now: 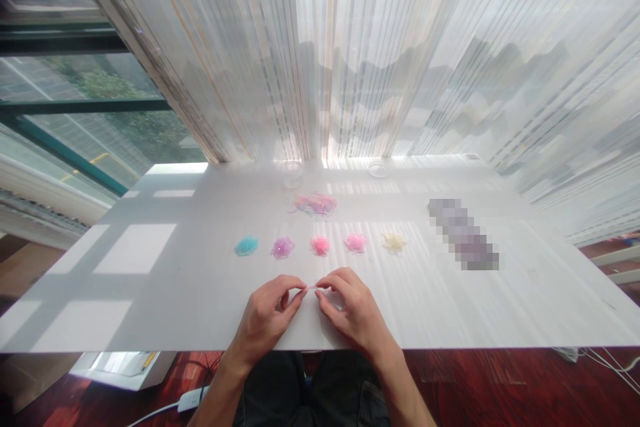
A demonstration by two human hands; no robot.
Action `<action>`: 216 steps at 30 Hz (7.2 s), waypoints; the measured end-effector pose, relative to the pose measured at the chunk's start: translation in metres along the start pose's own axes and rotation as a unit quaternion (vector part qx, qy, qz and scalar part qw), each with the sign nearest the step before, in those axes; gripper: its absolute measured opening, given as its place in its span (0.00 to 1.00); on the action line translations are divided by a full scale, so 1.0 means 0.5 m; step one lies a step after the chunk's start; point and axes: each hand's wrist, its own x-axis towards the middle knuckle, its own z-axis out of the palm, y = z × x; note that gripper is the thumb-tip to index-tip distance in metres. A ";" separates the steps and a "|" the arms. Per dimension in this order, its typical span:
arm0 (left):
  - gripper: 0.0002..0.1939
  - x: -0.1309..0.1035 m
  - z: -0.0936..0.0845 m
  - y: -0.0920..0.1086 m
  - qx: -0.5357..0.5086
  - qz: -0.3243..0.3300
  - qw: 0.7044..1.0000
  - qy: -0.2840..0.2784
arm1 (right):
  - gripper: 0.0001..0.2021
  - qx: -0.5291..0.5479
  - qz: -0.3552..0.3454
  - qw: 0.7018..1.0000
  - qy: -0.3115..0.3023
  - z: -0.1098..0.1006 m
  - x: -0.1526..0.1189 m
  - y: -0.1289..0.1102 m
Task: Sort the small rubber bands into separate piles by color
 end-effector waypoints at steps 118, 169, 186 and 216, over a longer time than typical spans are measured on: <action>0.05 -0.002 0.005 -0.005 0.004 -0.046 0.999 0.005 | 0.10 -0.030 0.124 0.984 0.121 -0.004 0.006 -0.010; 0.06 0.001 0.001 0.001 0.000 -0.036 0.999 -0.006 | 0.21 -0.189 0.135 0.955 0.183 -0.093 0.043 0.085; 0.04 -0.008 0.002 -0.004 -0.068 -0.033 0.997 0.014 | 0.05 -0.013 -0.010 0.999 0.031 -0.006 0.002 -0.026; 0.06 -0.004 0.003 -0.002 -0.052 -0.044 0.998 0.014 | 0.05 0.003 0.004 1.000 0.030 -0.006 0.007 -0.025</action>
